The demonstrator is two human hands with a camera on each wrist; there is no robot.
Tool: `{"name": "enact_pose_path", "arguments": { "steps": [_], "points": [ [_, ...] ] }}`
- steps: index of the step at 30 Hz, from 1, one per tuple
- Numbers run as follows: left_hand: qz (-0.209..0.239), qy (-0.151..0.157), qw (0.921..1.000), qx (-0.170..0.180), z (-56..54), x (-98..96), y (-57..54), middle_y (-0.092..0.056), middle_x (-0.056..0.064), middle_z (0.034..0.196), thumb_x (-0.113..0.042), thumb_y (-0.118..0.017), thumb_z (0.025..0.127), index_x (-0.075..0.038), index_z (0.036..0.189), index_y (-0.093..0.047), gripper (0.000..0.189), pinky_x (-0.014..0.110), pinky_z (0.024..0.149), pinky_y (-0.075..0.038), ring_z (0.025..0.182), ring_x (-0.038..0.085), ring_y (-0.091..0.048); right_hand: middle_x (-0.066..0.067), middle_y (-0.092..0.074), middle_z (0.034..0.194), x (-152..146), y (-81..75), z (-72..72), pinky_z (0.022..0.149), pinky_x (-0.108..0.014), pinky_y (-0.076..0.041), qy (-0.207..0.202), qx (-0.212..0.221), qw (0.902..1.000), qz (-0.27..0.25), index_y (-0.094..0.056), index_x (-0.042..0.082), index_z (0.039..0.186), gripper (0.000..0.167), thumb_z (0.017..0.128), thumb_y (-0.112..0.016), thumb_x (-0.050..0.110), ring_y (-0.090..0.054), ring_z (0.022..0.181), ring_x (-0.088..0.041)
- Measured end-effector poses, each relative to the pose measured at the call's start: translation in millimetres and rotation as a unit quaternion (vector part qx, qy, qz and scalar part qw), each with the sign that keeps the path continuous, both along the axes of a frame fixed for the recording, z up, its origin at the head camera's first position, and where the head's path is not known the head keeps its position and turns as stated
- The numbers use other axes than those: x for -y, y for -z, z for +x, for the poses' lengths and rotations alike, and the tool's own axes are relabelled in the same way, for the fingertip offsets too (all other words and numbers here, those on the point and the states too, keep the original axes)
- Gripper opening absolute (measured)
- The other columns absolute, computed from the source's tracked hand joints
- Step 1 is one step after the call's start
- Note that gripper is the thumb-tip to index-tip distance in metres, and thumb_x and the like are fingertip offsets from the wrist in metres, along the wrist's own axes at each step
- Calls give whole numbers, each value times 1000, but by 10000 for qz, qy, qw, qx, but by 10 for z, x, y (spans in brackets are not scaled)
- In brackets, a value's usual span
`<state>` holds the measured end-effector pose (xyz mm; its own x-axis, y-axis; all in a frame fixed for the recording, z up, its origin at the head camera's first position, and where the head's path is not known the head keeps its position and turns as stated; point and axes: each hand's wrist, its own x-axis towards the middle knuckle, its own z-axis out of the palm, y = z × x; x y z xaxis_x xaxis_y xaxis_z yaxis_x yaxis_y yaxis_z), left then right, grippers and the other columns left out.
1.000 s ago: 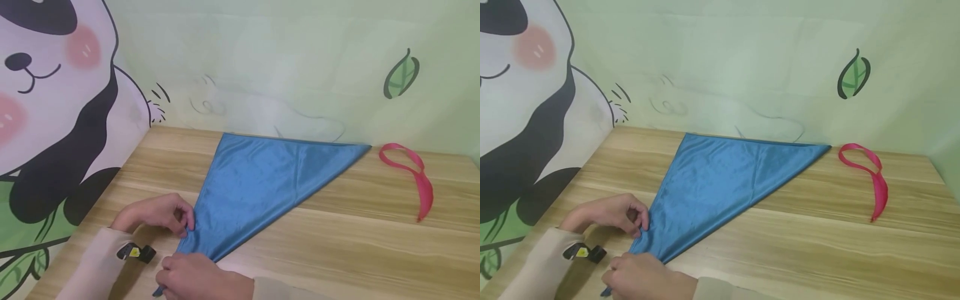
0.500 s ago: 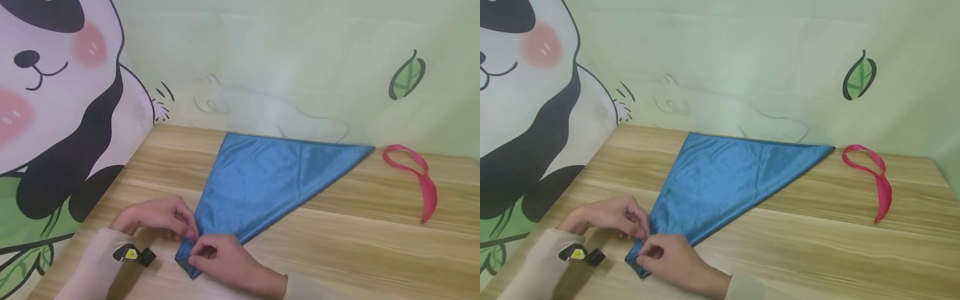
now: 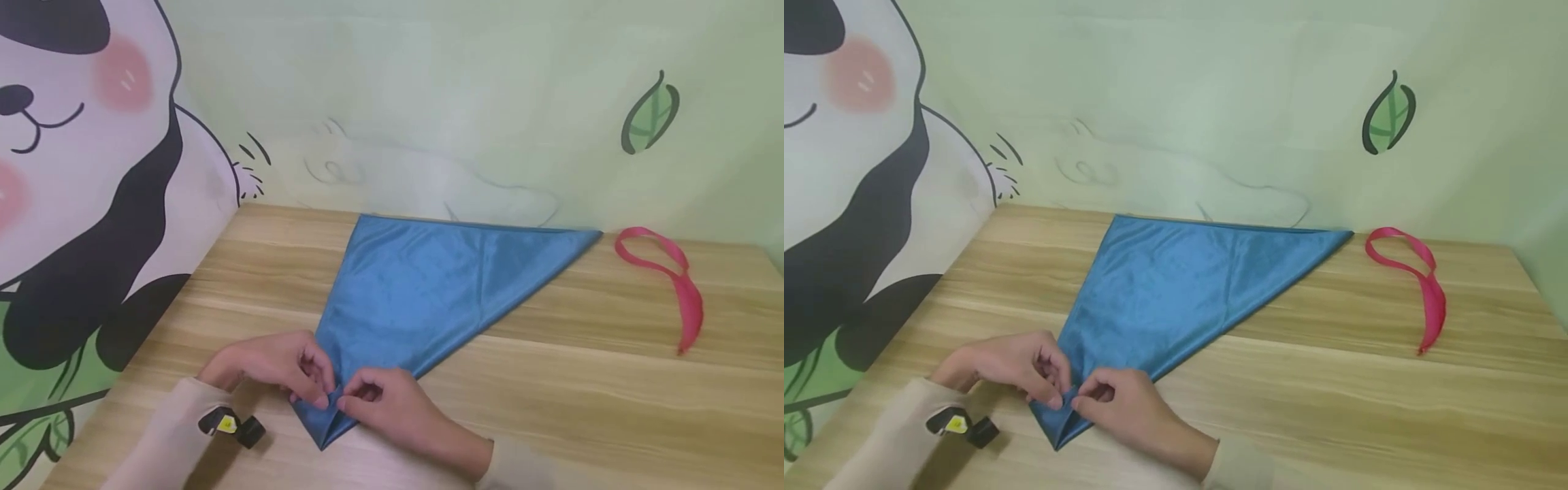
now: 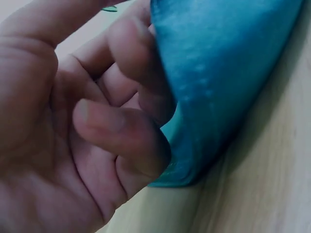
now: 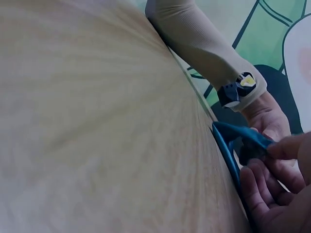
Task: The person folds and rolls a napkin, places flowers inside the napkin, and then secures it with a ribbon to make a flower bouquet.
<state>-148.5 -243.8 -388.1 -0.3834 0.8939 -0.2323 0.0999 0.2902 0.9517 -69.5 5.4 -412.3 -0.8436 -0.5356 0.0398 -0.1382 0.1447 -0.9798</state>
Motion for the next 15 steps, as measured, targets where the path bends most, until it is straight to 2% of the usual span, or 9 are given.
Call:
{"name": "enact_pose_path", "arguments": {
  "steps": [7,11,15],
  "points": [
    [-18,-16,9999,98,16,-31,10,-69,-6,74,-5,-74,92,6,98,-76,13,16,53,-40,57,3,-49,10,-67,74,-14,-49,-4,62,-20,-48,-100,188,9994,287,-74,13,90,21,98,-77,33,-60,67,-2],
    [-100,20,9999,30,10,-41,29,-67,-9,71,-7,-74,93,4,97,-77,12,15,53,-40,56,2,-49,8,-61,67,-26,-61,-22,58,-20,-44,-186,330,9989,259,-73,12,87,25,101,-73,33,-54,61,-2],
    [-179,45,9998,-124,17,-64,20,-66,-9,70,-9,-76,93,2,96,-78,12,15,53,-38,55,1,-47,12,-64,72,-62,-75,-60,66,-21,-47,-248,-38,9978,615,-74,15,86,18,100,-70,26,-57,69,-1]
  ]
}}
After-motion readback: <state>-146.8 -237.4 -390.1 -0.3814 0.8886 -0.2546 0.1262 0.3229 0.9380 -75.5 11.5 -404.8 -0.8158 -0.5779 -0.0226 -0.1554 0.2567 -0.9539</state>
